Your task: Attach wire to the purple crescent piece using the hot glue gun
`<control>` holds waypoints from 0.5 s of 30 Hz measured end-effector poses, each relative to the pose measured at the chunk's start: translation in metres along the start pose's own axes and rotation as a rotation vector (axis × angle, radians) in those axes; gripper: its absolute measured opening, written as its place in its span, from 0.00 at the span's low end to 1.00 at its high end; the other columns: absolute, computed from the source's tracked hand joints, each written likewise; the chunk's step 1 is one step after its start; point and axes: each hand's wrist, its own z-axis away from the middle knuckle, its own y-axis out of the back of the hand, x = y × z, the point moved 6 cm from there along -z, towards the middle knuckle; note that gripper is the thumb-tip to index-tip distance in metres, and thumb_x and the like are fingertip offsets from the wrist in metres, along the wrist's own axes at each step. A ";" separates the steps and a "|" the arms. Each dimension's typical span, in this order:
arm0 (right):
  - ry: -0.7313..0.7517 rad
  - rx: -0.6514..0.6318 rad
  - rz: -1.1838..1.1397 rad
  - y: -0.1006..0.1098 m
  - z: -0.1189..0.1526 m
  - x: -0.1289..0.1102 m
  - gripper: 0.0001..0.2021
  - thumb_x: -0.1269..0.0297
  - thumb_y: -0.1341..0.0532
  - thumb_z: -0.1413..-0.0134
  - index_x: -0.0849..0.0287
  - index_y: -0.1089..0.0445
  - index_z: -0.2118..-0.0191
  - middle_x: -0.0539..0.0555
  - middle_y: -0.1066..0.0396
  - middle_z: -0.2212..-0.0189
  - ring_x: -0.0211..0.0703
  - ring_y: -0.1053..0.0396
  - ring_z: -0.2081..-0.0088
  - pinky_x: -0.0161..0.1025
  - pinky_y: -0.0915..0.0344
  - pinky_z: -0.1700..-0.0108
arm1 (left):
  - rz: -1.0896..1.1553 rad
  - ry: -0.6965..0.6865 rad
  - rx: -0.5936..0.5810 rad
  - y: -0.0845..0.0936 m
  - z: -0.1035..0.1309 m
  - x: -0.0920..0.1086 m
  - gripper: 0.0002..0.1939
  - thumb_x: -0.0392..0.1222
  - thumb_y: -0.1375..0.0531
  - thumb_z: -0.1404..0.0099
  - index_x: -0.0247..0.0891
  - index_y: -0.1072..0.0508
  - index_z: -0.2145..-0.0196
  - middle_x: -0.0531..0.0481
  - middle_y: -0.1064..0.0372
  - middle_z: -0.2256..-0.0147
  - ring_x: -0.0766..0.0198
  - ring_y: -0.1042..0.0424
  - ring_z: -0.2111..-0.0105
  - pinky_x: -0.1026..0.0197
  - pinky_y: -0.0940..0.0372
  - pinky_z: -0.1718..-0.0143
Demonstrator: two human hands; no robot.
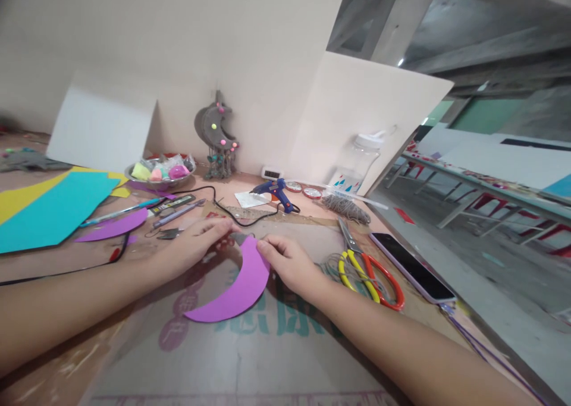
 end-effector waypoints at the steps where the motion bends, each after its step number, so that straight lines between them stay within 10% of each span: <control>1: 0.001 -0.011 0.004 0.000 0.000 0.001 0.20 0.48 0.47 0.44 0.59 0.41 0.76 0.45 0.46 0.81 0.33 0.46 0.77 0.31 0.47 0.75 | -0.026 0.021 -0.020 -0.002 0.001 -0.001 0.19 0.54 0.49 0.37 0.35 0.30 0.69 0.51 0.34 0.75 0.66 0.36 0.74 0.66 0.42 0.74; 15: 0.040 0.041 0.073 0.003 0.002 -0.005 0.19 0.51 0.48 0.42 0.58 0.42 0.77 0.46 0.46 0.80 0.34 0.46 0.77 0.32 0.48 0.75 | -0.100 -0.053 -0.034 -0.002 0.000 0.003 0.16 0.48 0.49 0.36 0.36 0.36 0.78 0.54 0.37 0.78 0.67 0.37 0.75 0.65 0.43 0.72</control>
